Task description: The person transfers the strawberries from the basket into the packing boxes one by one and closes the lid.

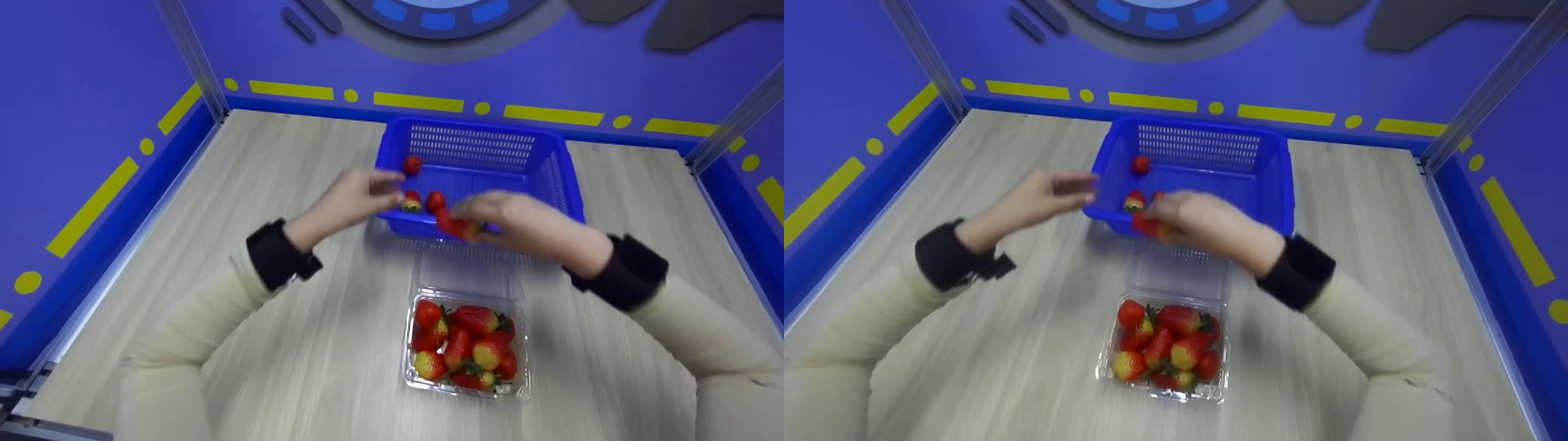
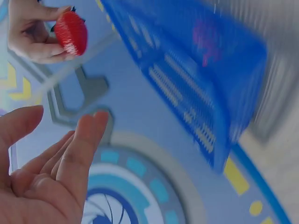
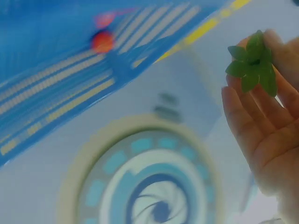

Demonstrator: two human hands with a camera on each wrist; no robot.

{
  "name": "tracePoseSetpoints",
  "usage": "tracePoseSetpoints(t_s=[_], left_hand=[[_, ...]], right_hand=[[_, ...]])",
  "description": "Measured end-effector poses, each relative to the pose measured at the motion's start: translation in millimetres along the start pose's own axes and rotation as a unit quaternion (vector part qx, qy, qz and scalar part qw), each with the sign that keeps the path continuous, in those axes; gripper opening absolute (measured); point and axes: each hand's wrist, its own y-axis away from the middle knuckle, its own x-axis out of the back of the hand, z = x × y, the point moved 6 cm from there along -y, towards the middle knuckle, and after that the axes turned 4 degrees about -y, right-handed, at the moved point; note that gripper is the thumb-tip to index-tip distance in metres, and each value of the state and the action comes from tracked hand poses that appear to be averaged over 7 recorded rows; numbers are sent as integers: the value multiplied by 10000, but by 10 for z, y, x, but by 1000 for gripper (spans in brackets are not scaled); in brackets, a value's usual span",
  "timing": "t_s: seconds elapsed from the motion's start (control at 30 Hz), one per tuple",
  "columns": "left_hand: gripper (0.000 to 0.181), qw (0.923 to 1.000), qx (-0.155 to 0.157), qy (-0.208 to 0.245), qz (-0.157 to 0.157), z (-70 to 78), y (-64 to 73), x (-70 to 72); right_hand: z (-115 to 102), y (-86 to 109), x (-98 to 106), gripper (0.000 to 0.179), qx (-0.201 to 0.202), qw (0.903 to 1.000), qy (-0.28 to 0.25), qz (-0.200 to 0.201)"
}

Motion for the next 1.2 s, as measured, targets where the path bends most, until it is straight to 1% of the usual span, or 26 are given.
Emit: tracePoseSetpoints(t_s=[0.07,0.17,0.33,0.43,0.57,0.67,0.8,0.87,0.97,1.07,1.2], left_hand=[[45,9994,139,111,-304,-84,149,-165],[45,9971,301,216,-666,-219,328,-395],[44,9897,680,569,-1128,-439,548,-705],[43,9826,929,817,-1382,-555,624,-882],[41,9722,1273,1073,-1649,-683,680,-1101],[38,9673,1337,1204,-1789,-727,698,-1236],[34,9658,1171,1318,-1898,-729,707,-1351],[33,9653,1127,1367,-1917,-731,712,-1378],[31,9635,1120,1463,-1941,-737,721,-1394],[27,9605,1203,1610,-1925,-748,727,-1411],[19,9586,1303,1727,-1850,-756,734,-1436]], right_hand=[[-182,120,-101,39,317,9995,53,56],[-400,277,-271,43,619,9980,108,98],[-682,419,-574,45,980,9944,397,-10],[-797,450,-734,42,1134,9908,703,-209],[-863,474,-887,40,1132,9872,942,-605],[-869,488,-972,41,1144,9852,1036,-746],[-886,508,-1055,41,1371,9826,1096,-602],[-897,519,-1081,41,1492,9817,1082,-474],[-904,523,-1100,41,1569,9815,1038,-367],[-901,518,-1113,40,1516,9826,975,-445],[-918,504,-1129,37,1317,9840,976,-695]])
